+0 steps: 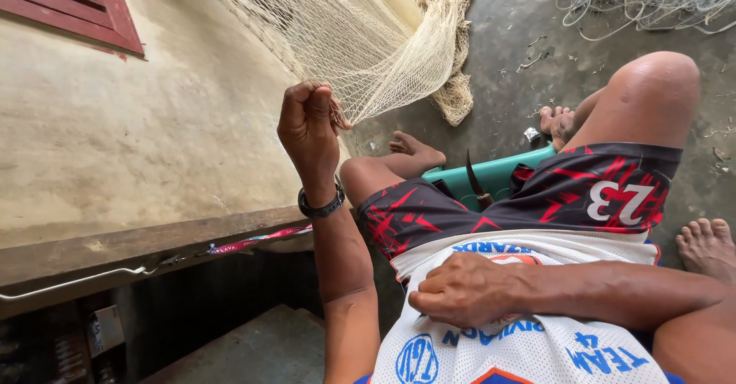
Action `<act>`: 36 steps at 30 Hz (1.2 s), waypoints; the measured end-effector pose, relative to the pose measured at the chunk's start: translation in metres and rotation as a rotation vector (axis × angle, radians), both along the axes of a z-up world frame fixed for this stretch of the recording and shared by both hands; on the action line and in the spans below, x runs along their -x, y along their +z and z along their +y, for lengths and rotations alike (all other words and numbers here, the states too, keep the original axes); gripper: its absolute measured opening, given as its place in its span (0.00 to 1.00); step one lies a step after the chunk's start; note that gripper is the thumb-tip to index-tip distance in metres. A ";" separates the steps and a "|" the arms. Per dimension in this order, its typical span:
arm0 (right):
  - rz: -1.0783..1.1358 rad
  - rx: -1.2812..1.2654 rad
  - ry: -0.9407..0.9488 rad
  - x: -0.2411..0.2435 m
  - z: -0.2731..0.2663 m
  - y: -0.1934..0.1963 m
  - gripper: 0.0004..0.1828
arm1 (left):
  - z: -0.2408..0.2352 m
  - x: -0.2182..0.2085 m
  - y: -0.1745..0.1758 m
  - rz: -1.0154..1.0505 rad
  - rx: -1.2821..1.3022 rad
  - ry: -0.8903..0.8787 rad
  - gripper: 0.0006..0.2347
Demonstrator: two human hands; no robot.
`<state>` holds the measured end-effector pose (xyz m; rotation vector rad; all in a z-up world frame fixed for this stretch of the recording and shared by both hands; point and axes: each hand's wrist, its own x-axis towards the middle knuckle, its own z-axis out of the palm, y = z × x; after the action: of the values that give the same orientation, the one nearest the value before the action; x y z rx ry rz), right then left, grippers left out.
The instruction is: Using a netting needle to weave and repair the mesh of a fishing net.
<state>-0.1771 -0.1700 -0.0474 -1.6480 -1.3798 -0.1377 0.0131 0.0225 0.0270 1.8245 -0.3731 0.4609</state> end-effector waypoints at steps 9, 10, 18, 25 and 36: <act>-0.108 -0.095 -0.203 -0.016 0.016 -0.018 0.08 | -0.002 0.001 -0.025 -0.094 0.077 0.191 0.06; -0.094 -0.060 -0.272 -0.017 0.016 -0.020 0.08 | -0.001 0.005 -0.028 -0.064 0.138 0.144 0.09; -0.046 0.006 -0.370 -0.014 0.034 -0.023 0.09 | -0.002 0.005 -0.071 0.028 0.284 -0.073 0.11; -0.008 0.033 -0.431 -0.029 0.023 0.004 0.18 | -0.012 -0.013 -0.062 0.000 0.440 -0.202 0.11; 0.284 0.145 -0.101 -0.005 0.055 -0.020 0.25 | -0.001 -0.018 -0.088 -0.309 0.509 0.061 0.04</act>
<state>-0.1719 -0.1149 -0.0674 -1.7803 -1.1129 0.1373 0.0315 0.0215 -0.0605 1.2739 -0.3704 0.8059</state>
